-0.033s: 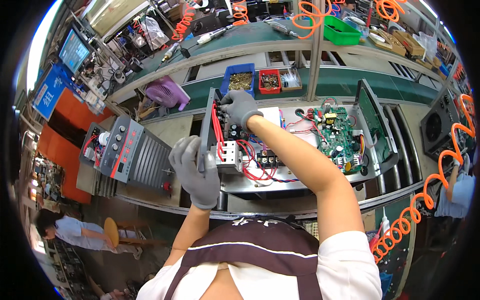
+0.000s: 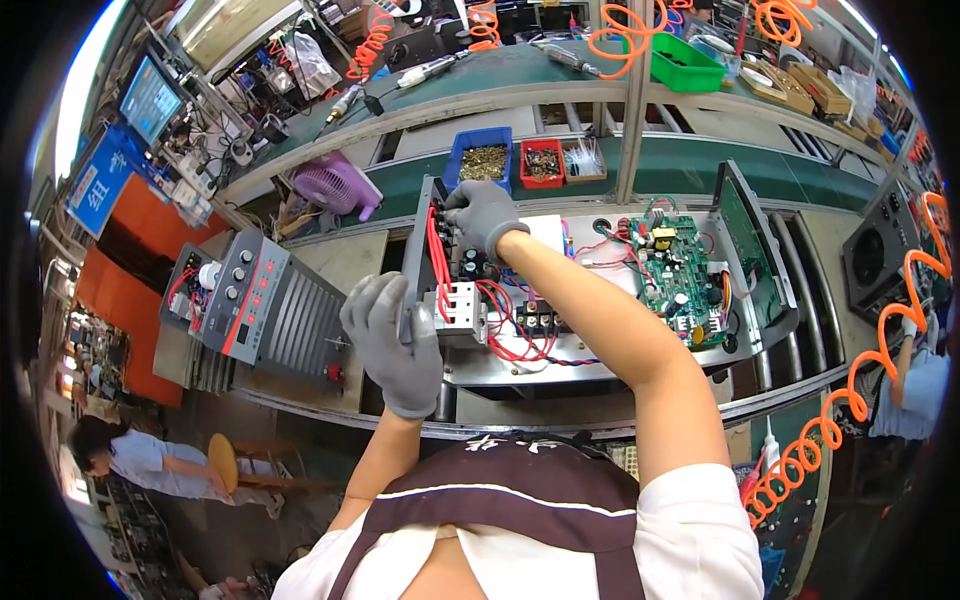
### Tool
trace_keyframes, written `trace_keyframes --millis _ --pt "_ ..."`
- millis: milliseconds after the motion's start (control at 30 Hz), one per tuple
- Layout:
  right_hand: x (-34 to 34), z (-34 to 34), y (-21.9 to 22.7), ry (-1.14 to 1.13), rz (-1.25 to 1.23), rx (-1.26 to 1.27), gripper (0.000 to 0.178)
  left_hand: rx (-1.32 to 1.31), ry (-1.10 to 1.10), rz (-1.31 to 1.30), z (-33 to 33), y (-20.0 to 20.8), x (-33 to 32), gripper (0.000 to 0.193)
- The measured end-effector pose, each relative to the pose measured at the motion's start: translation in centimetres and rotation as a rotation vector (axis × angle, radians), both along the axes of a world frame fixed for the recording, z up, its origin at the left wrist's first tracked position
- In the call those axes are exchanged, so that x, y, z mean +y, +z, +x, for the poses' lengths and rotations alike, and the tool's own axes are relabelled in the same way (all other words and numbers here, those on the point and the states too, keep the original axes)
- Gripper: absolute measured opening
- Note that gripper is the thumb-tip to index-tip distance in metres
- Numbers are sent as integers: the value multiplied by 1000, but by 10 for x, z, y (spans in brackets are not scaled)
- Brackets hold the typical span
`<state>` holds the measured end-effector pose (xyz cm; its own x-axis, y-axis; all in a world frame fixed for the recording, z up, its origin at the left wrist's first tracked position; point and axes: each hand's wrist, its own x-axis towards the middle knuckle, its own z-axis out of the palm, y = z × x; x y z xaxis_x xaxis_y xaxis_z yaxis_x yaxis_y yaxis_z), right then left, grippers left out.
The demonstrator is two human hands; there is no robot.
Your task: The person assembles an electronic device on a workbench, connecting red wires to a terminal block and using a pneumatic screwdriver to secure components. They then apply a red liquid from a squeeze bottle onto the circuit board and wiring.
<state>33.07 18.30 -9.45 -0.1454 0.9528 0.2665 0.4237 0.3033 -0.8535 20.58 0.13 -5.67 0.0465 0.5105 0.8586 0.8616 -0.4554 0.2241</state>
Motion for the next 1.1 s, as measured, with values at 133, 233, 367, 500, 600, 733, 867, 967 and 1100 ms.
trace_keyframes --millis 133,233,367,500,600,733,867,967,1100 --pt "-7 -3 4 -17 25 -72 17 -29 -5 6 -1 0 -1 28" --pt "1 -4 2 -27 -38 -151 24 -38 -11 -3 -2 0 1 27" --pt "8 -4 -1 60 -20 -142 26 -30 24 6 -7 1 0 28" --pt "19 3 -5 291 -60 -60 28 -41 42 11 -9 3 1 27" --pt "22 -5 -3 288 -206 -50 28 -53 62 -11 -12 5 0 26" --pt "24 -16 -3 264 -142 -136 28 -59 91 -23 -17 5 0 26" --pt "13 -14 9 341 -124 -188 31 -46 137 -37 -19 10 -5 28" --pt "16 -20 25 89 -114 -316 27 -52 153 -17 -24 9 -4 28" --pt "37 -18 34 43 70 -284 24 -38 200 -44 -37 17 -1 30"
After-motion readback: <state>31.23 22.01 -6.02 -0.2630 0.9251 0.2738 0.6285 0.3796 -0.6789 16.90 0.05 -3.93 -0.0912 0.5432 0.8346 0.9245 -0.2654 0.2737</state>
